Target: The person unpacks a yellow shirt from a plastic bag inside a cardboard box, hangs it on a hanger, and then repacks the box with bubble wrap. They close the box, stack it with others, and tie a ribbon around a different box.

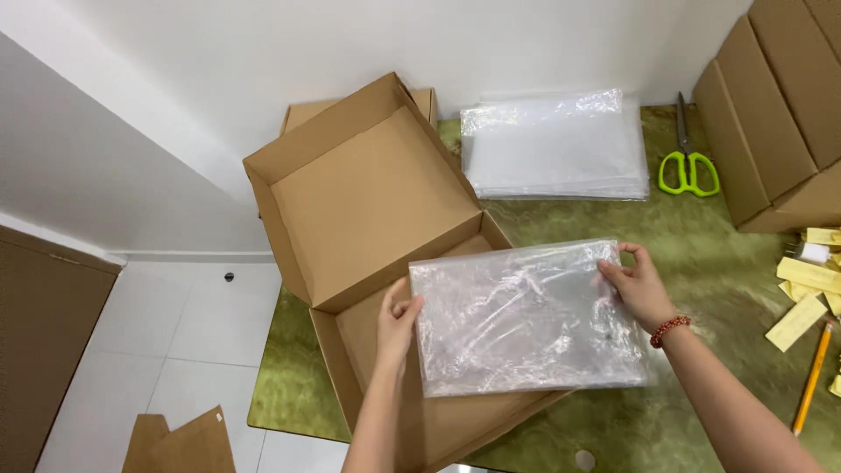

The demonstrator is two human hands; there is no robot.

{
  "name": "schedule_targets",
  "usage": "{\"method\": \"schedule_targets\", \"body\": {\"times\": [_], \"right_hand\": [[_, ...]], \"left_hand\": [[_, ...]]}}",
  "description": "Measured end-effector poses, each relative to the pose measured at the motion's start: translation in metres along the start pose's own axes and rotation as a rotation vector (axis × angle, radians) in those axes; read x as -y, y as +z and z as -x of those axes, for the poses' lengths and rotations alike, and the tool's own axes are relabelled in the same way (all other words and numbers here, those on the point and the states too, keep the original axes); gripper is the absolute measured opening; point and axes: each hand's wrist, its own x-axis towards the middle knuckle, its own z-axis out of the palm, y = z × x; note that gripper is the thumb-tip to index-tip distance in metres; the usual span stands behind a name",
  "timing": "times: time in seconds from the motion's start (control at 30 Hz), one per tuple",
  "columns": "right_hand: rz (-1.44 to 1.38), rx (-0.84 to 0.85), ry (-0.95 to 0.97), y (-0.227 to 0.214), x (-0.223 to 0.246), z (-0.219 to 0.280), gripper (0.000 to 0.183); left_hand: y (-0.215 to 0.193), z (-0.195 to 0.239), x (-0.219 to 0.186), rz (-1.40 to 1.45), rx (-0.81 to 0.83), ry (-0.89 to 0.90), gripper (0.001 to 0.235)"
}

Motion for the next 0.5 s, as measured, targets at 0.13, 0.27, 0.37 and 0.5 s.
{"method": "schedule_targets", "body": {"times": [0.13, 0.27, 0.37, 0.5], "right_hand": [[0.084, -0.046, 0.066, 0.005, 0.002, 0.016, 0.054], [0.106, -0.047, 0.177, 0.014, 0.047, 0.053, 0.074], [0.237, -0.014, 0.36, 0.014, 0.077, 0.098, 0.077], [0.265, 0.01, 0.424, -0.009, 0.051, 0.142, 0.078]], "left_hand": [[0.005, 0.035, 0.004, 0.148, 0.02, -0.114, 0.066], [0.003, 0.049, 0.04, 0.115, 0.103, -0.195, 0.063], [-0.001, 0.064, 0.077, 0.077, 0.142, -0.247, 0.043], [-0.003, 0.065, 0.112, 0.044, 0.098, -0.189, 0.024]]}}
